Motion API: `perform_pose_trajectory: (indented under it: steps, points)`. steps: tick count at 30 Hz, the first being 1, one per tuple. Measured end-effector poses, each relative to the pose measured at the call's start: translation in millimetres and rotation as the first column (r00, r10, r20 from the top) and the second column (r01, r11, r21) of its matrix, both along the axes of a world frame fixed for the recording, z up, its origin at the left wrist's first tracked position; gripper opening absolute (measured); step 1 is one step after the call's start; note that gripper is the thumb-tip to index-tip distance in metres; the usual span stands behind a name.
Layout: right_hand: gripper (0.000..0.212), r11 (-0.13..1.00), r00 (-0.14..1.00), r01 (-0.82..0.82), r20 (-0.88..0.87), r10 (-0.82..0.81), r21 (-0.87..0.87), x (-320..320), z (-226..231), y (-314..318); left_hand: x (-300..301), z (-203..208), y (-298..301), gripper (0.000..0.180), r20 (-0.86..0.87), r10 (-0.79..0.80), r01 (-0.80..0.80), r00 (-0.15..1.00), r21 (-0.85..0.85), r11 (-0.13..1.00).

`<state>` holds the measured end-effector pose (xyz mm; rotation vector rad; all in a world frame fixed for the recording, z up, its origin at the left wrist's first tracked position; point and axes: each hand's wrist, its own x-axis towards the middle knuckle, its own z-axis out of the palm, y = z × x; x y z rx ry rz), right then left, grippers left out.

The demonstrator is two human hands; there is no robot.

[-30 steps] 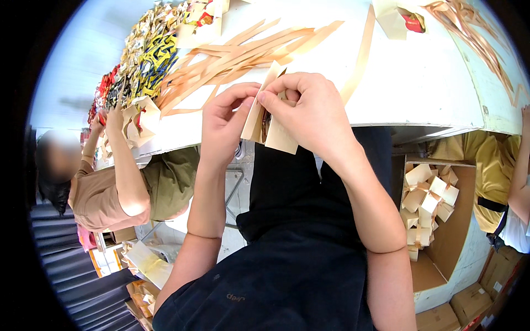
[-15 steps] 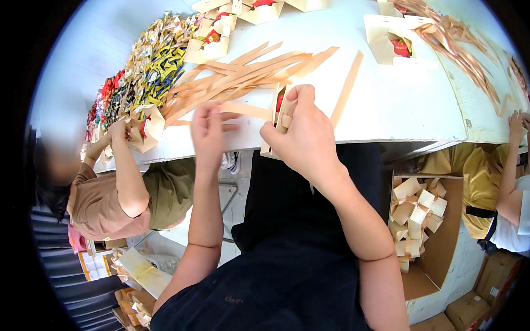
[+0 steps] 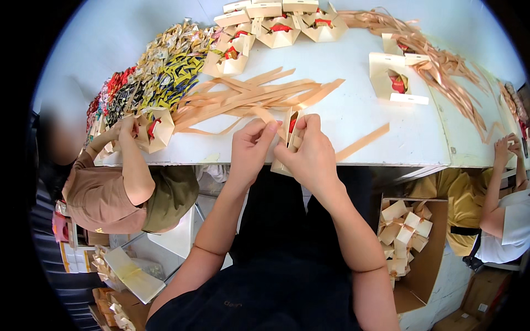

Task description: The person assembles small wooden gift boxes by inserting a wrapped item into the box, threading a ribbon through the top slot, and tying a bow. They repeat this process for multiple boxes, placing finished units on the table.

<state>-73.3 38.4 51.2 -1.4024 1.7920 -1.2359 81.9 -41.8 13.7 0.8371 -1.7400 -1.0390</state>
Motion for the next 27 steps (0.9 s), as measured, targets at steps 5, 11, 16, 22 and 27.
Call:
perform_pose_trajectory:
  steps: [5, 11, 16, 22, 27]
  points:
    - [0.056, 0.998, 0.995, -0.061, -0.084, 0.062, 0.017, -4.0, 5.7, -6.3, -36.5, 38.0, 9.7, 0.026, -0.615, -0.173, 0.369, 0.769, 0.205, 0.907]
    - [0.056, 0.933, 0.939, -0.343, 0.013, 0.343, 0.107, -55.3, 41.3, -5.2, -45.6, 11.2, -13.9, 0.023, -0.447, -0.276, 0.397, 0.851, 0.203, 0.895]
    - [0.031, 0.932, 0.933, -0.358, 0.049, 0.355, 0.062, -76.5, 133.3, -5.2, -43.9, 34.0, 13.4, 0.031, -0.085, -0.283, 0.278, 0.955, -0.065, 0.958]
    - [0.026, 0.789, 0.833, -0.375, 0.197, 0.517, -0.488, -46.7, 137.4, -26.9, -47.7, 21.0, 9.4, 0.029, -0.133, -0.236, 0.247, 0.963, 0.080, 0.966]
    - [0.035, 0.993, 0.989, 0.019, -0.148, -0.002, 0.114, -64.2, 113.1, -16.9, -39.8, 16.8, 2.2, 0.036, -0.250, -0.265, 0.313, 0.931, 0.178, 0.933]
